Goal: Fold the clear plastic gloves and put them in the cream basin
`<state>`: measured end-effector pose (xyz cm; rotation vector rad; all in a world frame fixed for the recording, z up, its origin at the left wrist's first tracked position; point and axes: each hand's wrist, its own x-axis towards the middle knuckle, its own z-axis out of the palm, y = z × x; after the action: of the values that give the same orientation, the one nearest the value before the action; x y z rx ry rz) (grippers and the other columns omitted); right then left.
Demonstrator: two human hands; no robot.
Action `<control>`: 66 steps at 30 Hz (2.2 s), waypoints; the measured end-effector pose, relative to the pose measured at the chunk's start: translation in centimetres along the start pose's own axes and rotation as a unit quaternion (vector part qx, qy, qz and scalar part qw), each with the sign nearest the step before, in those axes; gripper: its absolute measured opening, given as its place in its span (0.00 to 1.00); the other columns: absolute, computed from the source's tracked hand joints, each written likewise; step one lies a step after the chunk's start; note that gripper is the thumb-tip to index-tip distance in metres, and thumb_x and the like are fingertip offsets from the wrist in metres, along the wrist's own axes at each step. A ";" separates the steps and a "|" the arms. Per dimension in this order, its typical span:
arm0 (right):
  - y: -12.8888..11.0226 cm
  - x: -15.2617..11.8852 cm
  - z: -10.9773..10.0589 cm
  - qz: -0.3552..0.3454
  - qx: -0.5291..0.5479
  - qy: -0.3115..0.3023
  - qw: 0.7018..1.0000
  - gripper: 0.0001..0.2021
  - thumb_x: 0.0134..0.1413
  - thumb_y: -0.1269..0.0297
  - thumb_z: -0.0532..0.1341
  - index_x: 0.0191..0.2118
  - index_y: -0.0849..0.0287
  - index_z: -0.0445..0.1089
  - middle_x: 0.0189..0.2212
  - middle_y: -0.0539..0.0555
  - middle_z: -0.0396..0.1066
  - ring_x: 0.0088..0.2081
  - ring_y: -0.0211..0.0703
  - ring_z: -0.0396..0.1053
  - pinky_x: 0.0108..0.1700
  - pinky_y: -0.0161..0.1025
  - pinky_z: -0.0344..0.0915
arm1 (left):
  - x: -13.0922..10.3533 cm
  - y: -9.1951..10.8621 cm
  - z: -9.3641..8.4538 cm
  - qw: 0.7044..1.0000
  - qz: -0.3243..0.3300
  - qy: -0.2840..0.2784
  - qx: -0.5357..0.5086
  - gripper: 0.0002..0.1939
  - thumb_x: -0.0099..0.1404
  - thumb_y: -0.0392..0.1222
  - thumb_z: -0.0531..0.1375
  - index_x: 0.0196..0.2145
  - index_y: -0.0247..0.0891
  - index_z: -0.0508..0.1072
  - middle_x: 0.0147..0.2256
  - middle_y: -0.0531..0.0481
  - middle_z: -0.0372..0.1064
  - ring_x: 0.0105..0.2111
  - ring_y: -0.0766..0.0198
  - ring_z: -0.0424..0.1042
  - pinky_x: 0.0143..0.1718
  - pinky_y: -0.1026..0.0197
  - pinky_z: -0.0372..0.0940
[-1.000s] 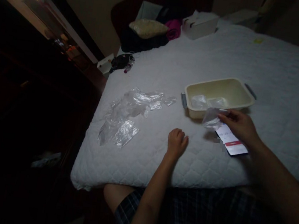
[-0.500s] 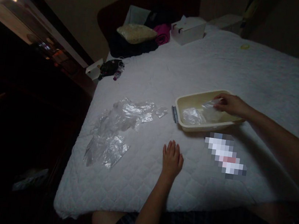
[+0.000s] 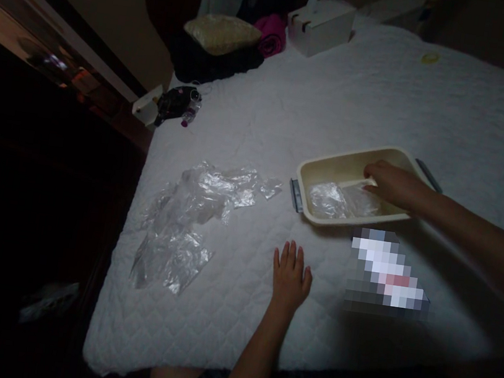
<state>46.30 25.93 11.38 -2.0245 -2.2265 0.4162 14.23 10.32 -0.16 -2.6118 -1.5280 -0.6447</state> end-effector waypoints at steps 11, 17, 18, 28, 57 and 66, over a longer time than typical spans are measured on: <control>0.5 2.3 4.0 -0.041 -0.027 -0.136 0.989 0.06 0.44 0.70 0.66 0.31 0.64 0.71 0.28 0.57 0.73 0.24 0.37 0.63 0.30 0.36 0.55 | 0.1 -0.1 0.0 1.000 -0.006 -0.008 -0.019 0.28 0.64 0.40 0.56 0.61 0.35 0.59 0.61 0.37 0.60 0.64 0.49 0.55 0.62 0.39 0.53; 1.0 2.2 5.3 -0.042 -0.021 -0.134 0.990 0.04 0.48 0.69 0.65 0.30 0.63 0.70 0.27 0.57 0.74 0.26 0.40 0.67 0.32 0.38 0.57 | 0.1 -0.1 0.2 1.000 -0.009 -0.012 -0.025 0.30 0.64 0.41 0.57 0.62 0.37 0.58 0.61 0.38 0.60 0.64 0.49 0.55 0.62 0.39 0.53; 0.9 2.1 5.3 -0.040 -0.023 -0.135 0.990 0.05 0.47 0.70 0.66 0.31 0.63 0.71 0.28 0.57 0.74 0.27 0.40 0.67 0.32 0.38 0.57 | 0.1 -0.1 0.2 1.000 -0.010 -0.012 -0.024 0.29 0.64 0.41 0.57 0.62 0.37 0.59 0.61 0.38 0.61 0.64 0.49 0.55 0.62 0.39 0.53; -2.9 -0.9 0.4 -0.010 -0.071 -0.046 0.996 0.10 0.58 0.64 0.58 0.36 0.64 0.74 0.34 0.63 0.74 0.31 0.46 0.69 0.34 0.40 0.58 | 0.2 -0.2 0.5 1.000 -0.009 0.001 -0.018 0.25 0.64 0.41 0.56 0.58 0.35 0.63 0.60 0.39 0.62 0.63 0.50 0.57 0.62 0.39 0.54; -28.1 -16.3 21.7 -0.136 0.020 0.174 0.975 0.26 0.62 0.63 0.46 0.61 0.70 0.60 0.62 0.72 0.57 0.63 0.61 0.55 0.60 0.63 0.53 | -14.4 -6.0 -7.2 0.983 -0.152 0.020 0.103 0.25 0.66 0.41 0.56 0.59 0.34 0.61 0.62 0.37 0.59 0.64 0.51 0.55 0.61 0.41 0.58; -27.4 -16.1 22.2 -0.137 0.029 0.228 0.964 0.24 0.63 0.61 0.47 0.57 0.71 0.65 0.61 0.71 0.60 0.62 0.59 0.57 0.61 0.57 0.53 | -14.2 -9.3 -8.6 0.989 -0.131 0.055 0.035 0.15 0.68 0.37 0.53 0.51 0.36 0.68 0.53 0.42 0.69 0.57 0.58 0.65 0.58 0.49 0.64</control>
<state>16.03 4.96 -0.79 -1.5508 -2.1194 -0.0172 -2.51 1.24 0.81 -2.3038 -1.8393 -0.7231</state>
